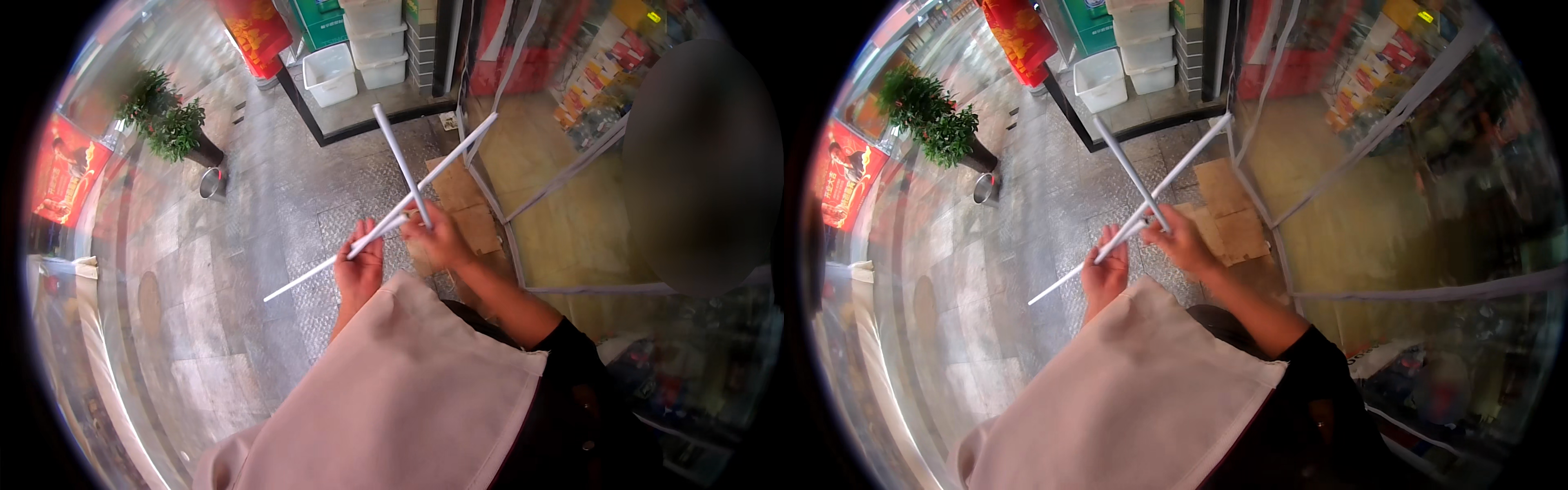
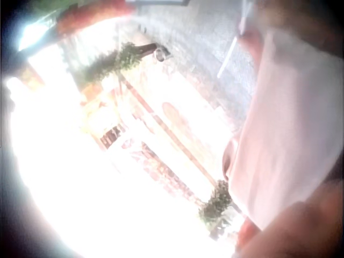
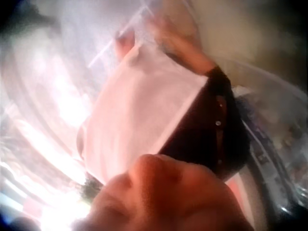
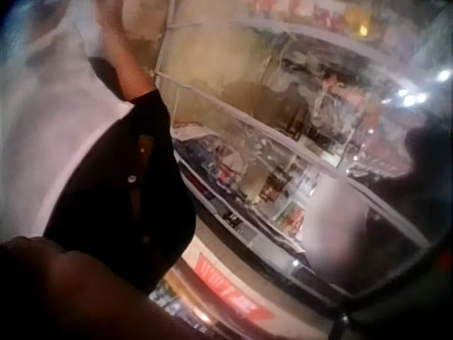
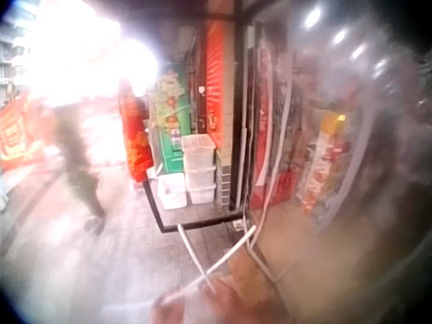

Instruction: The person assembles white tubular poles by inserting smaller sections into larger ones. They handle the poles with both hands, aligning the ends and pushing them together to form longer rods.

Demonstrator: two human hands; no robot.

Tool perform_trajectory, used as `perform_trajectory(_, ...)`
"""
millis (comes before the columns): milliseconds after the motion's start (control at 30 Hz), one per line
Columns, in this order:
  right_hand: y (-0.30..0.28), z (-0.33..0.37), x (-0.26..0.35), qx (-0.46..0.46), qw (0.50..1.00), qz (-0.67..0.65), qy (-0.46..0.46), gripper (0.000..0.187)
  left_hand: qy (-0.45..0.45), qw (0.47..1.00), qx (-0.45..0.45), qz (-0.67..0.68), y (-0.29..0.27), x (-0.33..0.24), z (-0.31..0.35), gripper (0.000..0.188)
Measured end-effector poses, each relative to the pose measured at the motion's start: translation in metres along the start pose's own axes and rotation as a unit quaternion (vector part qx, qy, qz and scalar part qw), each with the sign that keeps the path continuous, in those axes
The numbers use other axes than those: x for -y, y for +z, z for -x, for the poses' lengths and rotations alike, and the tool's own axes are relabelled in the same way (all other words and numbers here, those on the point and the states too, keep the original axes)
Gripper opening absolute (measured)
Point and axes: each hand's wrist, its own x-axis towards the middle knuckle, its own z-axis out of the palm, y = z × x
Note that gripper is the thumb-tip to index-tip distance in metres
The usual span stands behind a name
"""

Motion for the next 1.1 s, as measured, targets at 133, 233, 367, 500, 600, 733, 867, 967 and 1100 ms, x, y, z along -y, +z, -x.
perform_trajectory(133, -0.058, -0.008, 0.048, -0.12, 0.993, 0.007, -0.02, 0.018, 0.011, 0.996, 0.021, 0.085, -0.046, -0.109, -0.051, 0.042)
perform_trajectory(233, -0.106, -0.029, 0.125, -0.187, 0.971, -0.061, -0.138, 0.031, 0.067, 0.994, -0.069, 0.053, -0.074, -0.169, -0.068, 0.039)
perform_trajectory(367, -0.184, -0.023, 0.245, -0.08, 0.938, -0.227, -0.249, 0.028, 0.084, 0.989, -0.109, 0.057, -0.086, -0.213, -0.063, 0.037)
perform_trajectory(500, -0.226, -0.013, 0.322, -0.021, 0.914, -0.218, -0.343, 0.025, 0.08, 0.989, -0.098, 0.071, -0.104, -0.225, -0.076, 0.036)
perform_trajectory(600, -0.266, -0.014, 0.339, -0.005, 0.921, -0.188, -0.34, 0.018, 0.073, 0.985, -0.136, 0.08, -0.113, -0.214, -0.089, 0.033)
perform_trajectory(733, -0.289, -0.02, 0.349, -0.033, 0.917, -0.241, -0.317, 0.017, 0.011, 0.99, -0.124, 0.068, -0.135, -0.2, -0.102, 0.037)
perform_trajectory(867, -0.266, -0.017, 0.344, 0.019, 0.895, -0.356, -0.269, 0.018, 0.026, 0.986, -0.165, 0.02, -0.127, -0.152, -0.116, 0.031)
perform_trajectory(967, -0.247, -0.013, 0.331, 0.05, 0.887, -0.364, -0.28, 0.02, 0.032, 0.975, -0.22, 0.02, -0.119, -0.128, -0.119, 0.024)
perform_trajectory(1100, -0.242, -0.01, 0.328, 0.033, 0.888, -0.374, -0.265, 0.02, 0.02, 0.973, -0.228, 0.015, -0.132, -0.129, -0.12, 0.023)
